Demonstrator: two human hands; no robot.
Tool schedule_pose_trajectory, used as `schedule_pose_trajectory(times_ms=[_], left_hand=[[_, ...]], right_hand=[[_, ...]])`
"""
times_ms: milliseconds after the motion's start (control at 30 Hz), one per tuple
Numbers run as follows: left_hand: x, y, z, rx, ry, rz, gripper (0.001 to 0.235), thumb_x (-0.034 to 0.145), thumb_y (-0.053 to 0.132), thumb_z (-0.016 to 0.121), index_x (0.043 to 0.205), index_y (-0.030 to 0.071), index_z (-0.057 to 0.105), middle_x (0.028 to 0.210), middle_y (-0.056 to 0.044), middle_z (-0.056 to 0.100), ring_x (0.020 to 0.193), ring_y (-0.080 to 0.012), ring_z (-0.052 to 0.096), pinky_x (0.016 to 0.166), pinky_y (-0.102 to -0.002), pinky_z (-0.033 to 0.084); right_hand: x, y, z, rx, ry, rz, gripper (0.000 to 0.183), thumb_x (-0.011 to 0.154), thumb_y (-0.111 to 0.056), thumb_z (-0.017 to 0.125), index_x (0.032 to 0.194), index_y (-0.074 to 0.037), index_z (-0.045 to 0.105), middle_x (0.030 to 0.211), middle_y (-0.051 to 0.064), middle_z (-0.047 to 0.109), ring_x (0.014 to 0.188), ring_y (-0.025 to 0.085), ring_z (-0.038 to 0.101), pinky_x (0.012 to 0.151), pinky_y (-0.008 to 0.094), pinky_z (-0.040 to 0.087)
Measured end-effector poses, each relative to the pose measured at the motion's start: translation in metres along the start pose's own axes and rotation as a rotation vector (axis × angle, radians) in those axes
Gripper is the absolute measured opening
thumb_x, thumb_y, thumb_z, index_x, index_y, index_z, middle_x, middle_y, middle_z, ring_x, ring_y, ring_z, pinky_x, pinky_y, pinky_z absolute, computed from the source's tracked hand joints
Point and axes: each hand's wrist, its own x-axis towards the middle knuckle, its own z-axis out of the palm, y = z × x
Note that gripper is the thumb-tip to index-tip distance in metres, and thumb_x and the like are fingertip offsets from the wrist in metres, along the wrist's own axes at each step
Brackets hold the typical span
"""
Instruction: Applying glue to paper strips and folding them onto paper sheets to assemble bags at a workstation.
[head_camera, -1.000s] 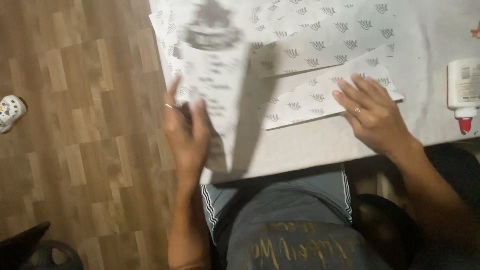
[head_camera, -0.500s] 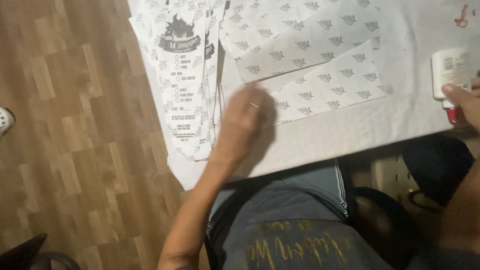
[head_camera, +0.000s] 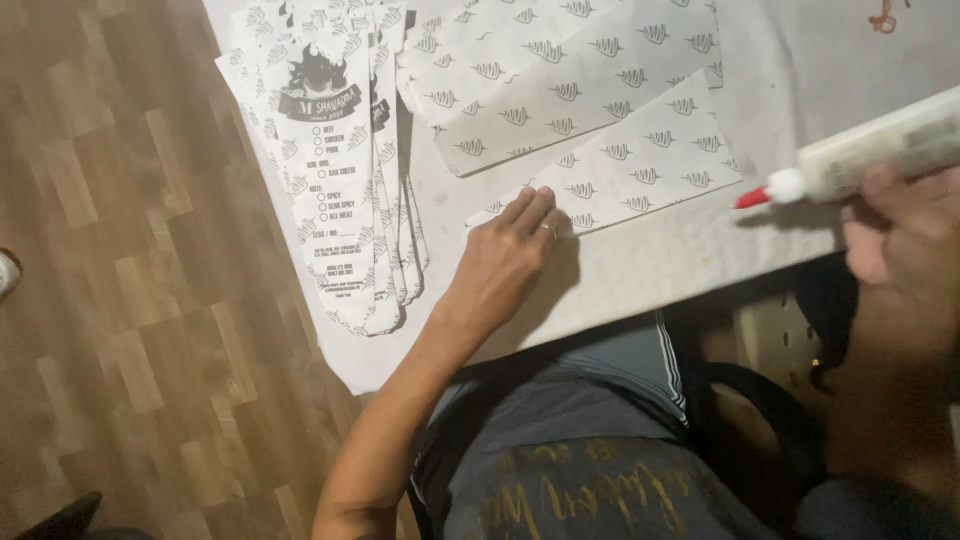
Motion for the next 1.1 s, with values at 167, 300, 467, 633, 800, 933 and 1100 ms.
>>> schedule_pose_trajectory(times_ms=[167, 300, 467, 633, 800, 933, 1100], left_hand=[[0.014, -0.008, -0.011, -0.121, 0.073, -0.084, 0.005, 0.103, 0.001, 0.062, 0.101, -0.002, 0.058, 0.083, -0.017, 0.073, 0.091, -0.0317, 0.078, 0.039, -0.036, 0.050], [0.019, -0.021, -0.019, -0.325, 0.000, -0.208, 0.012, 0.102, 0.005, 0.058, 0.089, 0.007, 0.056, 0.054, -0.002, 0.052, 0.041, -0.0185, 0.042, 0.041, -0.036, 0.032], [0.025, -0.028, -0.034, -0.442, -0.036, -0.248, 0.011, 0.100, 0.013, 0.063, 0.100, 0.005, 0.070, 0.069, -0.002, 0.075, 0.046, -0.0147, 0.060, 0.052, -0.031, 0.047], [0.027, -0.025, -0.039, -0.493, -0.055, -0.298, 0.014, 0.102, 0.015, 0.062, 0.097, 0.004, 0.069, 0.076, -0.003, 0.079, 0.047, -0.0102, 0.061, 0.049, -0.026, 0.048], [0.026, -0.027, -0.037, -0.471, -0.068, -0.302, 0.016, 0.103, 0.016, 0.060, 0.096, 0.006, 0.070, 0.066, 0.001, 0.073, 0.043, -0.0114, 0.053, 0.048, -0.028, 0.043], [0.035, -0.017, -0.056, -0.551, -0.045, -0.410, 0.010, 0.092, 0.007, 0.069, 0.093, -0.002, 0.072, 0.072, -0.021, 0.075, 0.056, -0.0348, 0.074, 0.058, -0.039, 0.061], [0.037, -0.021, -0.056, -0.554, -0.034, -0.410, 0.010, 0.091, 0.007, 0.070, 0.092, -0.002, 0.073, 0.070, -0.020, 0.074, 0.055, -0.0347, 0.074, 0.056, -0.039, 0.061]], right_hand=[[-0.026, -0.004, 0.061, -0.029, -0.066, -0.337, 0.031, 0.094, 0.005, 0.079, 0.119, -0.001, 0.062, 0.112, 0.010, 0.070, 0.108, 0.028, 0.074, 0.093, 0.037, 0.069], [-0.039, -0.030, 0.116, -0.097, -0.178, -0.351, 0.037, 0.091, 0.007, 0.079, 0.121, 0.011, 0.057, 0.115, 0.025, 0.067, 0.107, 0.040, 0.073, 0.089, 0.045, 0.070], [-0.043, -0.041, 0.139, -0.263, -0.170, -0.318, 0.043, 0.084, 0.005, 0.088, 0.116, 0.013, 0.060, 0.109, 0.023, 0.070, 0.103, 0.033, 0.072, 0.083, 0.038, 0.065], [-0.033, -0.053, 0.113, -0.299, -0.183, -0.488, 0.030, 0.096, 0.022, 0.079, 0.118, 0.026, 0.059, 0.119, 0.041, 0.066, 0.109, 0.053, 0.073, 0.078, 0.047, 0.070], [-0.012, -0.023, 0.051, -0.419, -0.002, -0.527, 0.046, 0.101, 0.034, 0.083, 0.130, 0.021, 0.049, 0.128, 0.038, 0.061, 0.120, 0.050, 0.066, 0.096, 0.053, 0.063], [-0.007, -0.018, 0.039, -0.348, 0.025, -0.533, 0.052, 0.102, 0.042, 0.076, 0.131, 0.016, 0.042, 0.131, 0.037, 0.056, 0.126, 0.052, 0.064, 0.108, 0.058, 0.064], [-0.006, -0.008, 0.039, -0.304, 0.022, -0.497, 0.046, 0.103, 0.038, 0.077, 0.128, 0.015, 0.046, 0.126, 0.032, 0.058, 0.121, 0.048, 0.067, 0.101, 0.053, 0.065]])
